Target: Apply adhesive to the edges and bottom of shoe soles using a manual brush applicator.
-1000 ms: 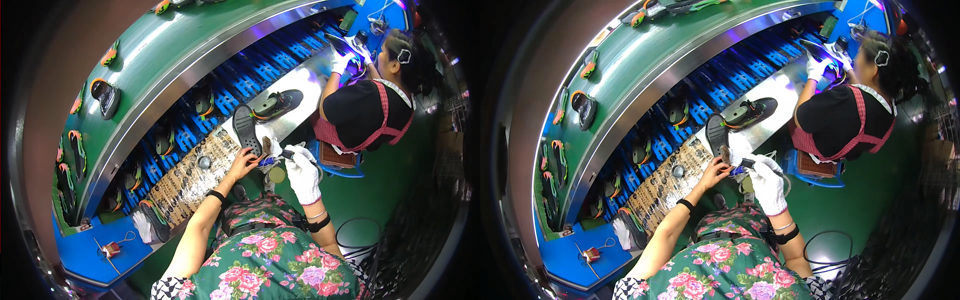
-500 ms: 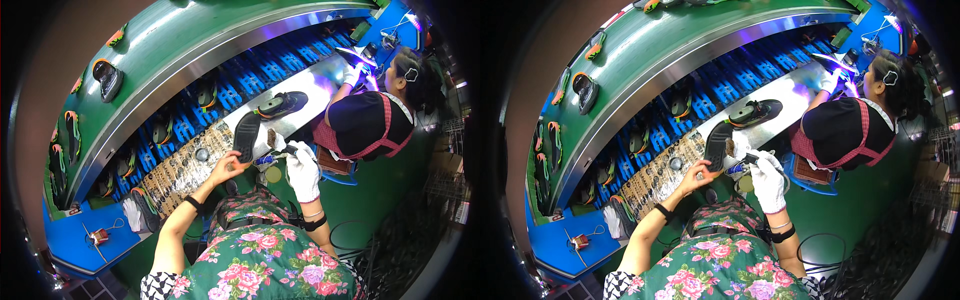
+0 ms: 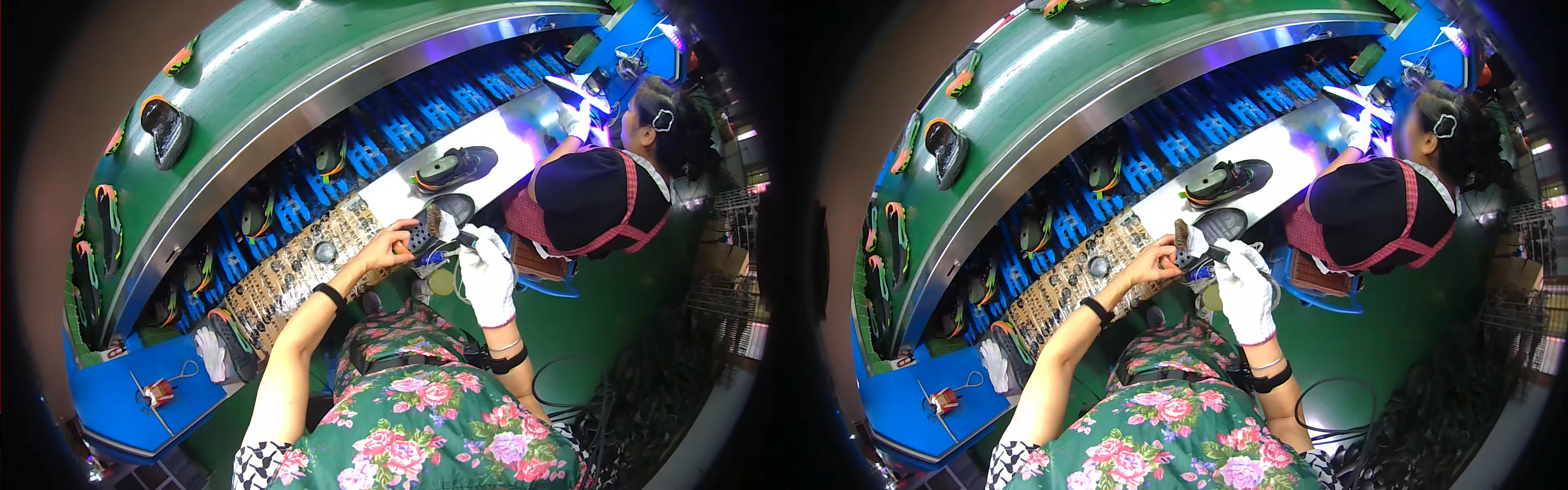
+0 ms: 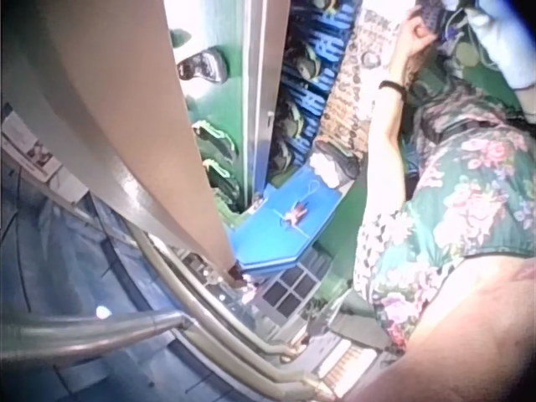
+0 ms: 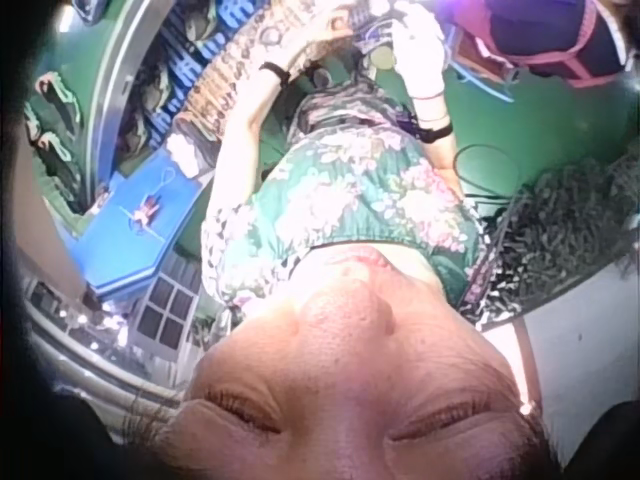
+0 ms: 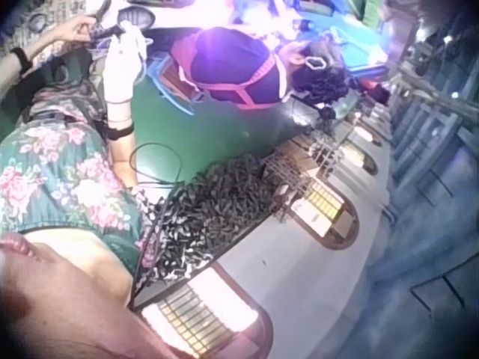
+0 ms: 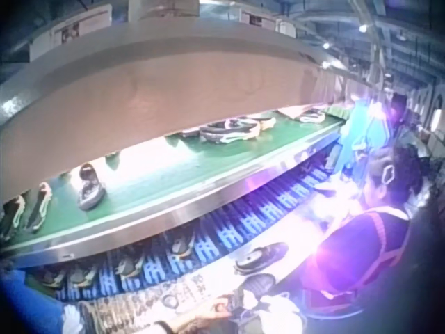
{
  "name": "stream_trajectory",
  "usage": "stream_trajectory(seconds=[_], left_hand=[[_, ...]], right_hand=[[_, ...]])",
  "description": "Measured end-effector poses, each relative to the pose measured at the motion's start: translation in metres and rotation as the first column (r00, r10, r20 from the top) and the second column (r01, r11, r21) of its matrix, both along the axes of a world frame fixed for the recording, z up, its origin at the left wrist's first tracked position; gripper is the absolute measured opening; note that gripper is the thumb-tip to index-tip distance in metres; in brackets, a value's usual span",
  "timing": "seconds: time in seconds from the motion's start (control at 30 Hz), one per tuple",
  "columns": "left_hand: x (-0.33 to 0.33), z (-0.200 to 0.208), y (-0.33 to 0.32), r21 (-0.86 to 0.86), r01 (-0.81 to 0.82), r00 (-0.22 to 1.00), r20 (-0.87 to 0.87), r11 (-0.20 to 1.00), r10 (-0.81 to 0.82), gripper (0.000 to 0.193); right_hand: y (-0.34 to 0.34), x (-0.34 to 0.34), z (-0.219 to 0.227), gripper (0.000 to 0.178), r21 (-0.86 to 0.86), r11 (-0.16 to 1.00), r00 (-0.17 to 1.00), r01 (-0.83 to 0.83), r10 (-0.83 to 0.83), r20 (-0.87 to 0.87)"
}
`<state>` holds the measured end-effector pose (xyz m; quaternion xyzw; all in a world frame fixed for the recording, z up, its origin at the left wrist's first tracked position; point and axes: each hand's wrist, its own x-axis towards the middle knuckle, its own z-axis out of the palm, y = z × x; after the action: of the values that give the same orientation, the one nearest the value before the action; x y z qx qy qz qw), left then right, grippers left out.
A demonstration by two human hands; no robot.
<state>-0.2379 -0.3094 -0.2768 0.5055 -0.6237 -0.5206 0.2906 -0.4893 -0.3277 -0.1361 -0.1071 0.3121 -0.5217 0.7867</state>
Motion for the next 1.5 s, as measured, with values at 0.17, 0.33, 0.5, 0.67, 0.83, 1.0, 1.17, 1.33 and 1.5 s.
stream_trajectory(seconds=[0.17, 0.33, 0.5, 0.67, 0.83, 1.0, 1.17, 1.33, 1.5], left_hand=[[0.026, -0.048, -0.003, -0.275, 0.173, 0.895, 0.444, 0.946, -0.035, 0.018], [0.023, -0.039, 0.018, 0.127, -0.279, 0.942, -0.157, 0.952, 0.297, 0.038], [0.044, -0.036, 0.026, 0.166, -0.195, 0.965, 0.21, 0.967, 0.158, 0.041], [0.013, -0.066, 0.036, 0.328, -0.248, 0.961, -0.034, 0.911, 0.274, 0.031], [0.0, -0.069, 0.029, 0.341, -0.283, 0.908, -0.204, 0.896, 0.365, 0.047], [0.057, 0.002, -0.003, 0.261, -0.07, 0.997, -0.002, 0.963, 0.073, 0.046], [0.069, 0.228, -0.092, 0.028, -0.116, 0.983, -0.139, 0.993, 0.119, 0.032], [0.109, 0.308, -0.22, -0.447, 0.065, 0.826, 0.526, 0.892, 0.204, 0.039], [0.184, 0.275, -0.362, -0.492, 0.238, 0.408, 0.833, 0.837, 0.373, 0.049]], right_hand=[[0.001, 0.005, -0.016, 0.017, -0.282, 0.955, 0.972, -0.093, 0.026, -0.234], [-0.004, 0.017, -0.015, 0.019, -0.465, 0.831, 0.615, -0.305, -0.2, -0.762], [-0.007, 0.029, -0.027, 0.023, -0.298, 0.949, 0.927, -0.102, -0.018, -0.375], [-0.01, 0.033, -0.022, 0.023, -0.124, 0.987, 0.995, -0.101, 0.098, -0.033], [-0.013, 0.025, -0.024, 0.023, -0.069, 0.996, 0.998, -0.057, 0.056, -0.013], [-0.017, 0.019, -0.027, 0.026, -0.038, 0.997, 0.997, -0.066, 0.067, 0.025], [-0.019, 0.005, -0.03, 0.024, 0.01, 0.999, 0.998, -0.04, 0.039, 0.049], [-0.023, 0.003, -0.027, 0.017, 0.136, 0.991, 0.997, -0.008, -0.002, 0.072], [-0.02, 0.001, -0.042, 0.019, 0.117, 0.992, 0.995, -0.042, 0.031, 0.098]])
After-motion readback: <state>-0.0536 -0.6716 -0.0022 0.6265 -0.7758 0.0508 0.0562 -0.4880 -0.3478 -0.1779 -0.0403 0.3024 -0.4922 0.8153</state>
